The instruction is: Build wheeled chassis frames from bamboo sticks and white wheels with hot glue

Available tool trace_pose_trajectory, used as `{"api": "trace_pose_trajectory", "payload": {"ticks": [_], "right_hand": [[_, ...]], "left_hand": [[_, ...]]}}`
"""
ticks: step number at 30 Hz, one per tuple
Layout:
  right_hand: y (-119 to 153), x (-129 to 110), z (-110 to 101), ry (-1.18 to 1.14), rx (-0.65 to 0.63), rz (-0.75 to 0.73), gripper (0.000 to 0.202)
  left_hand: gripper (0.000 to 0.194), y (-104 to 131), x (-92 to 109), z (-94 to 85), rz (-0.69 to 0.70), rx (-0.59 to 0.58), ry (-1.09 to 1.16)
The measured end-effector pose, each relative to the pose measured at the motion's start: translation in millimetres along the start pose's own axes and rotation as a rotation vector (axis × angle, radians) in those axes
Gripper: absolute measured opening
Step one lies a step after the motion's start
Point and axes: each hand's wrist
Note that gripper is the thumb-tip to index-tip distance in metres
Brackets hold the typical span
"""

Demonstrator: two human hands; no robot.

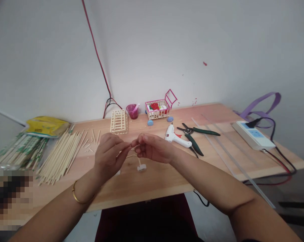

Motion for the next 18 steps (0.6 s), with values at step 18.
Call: {"api": "trace_pose_trajectory", "payload": {"ticks": [18], "right_hand": [[6.4,-1.9,-0.8,0.112,-0.079,0.049,0.027]], "left_hand": [[0.010,-3.2,-2.7,-5.1,-0.085,0.063,-0.015]]}}
Point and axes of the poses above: each hand's wrist, its own y-axis away from the middle knuckle, its own z-axis out of the palm, x = y × z, and after that the axes turned 1 degree about x, right-handed
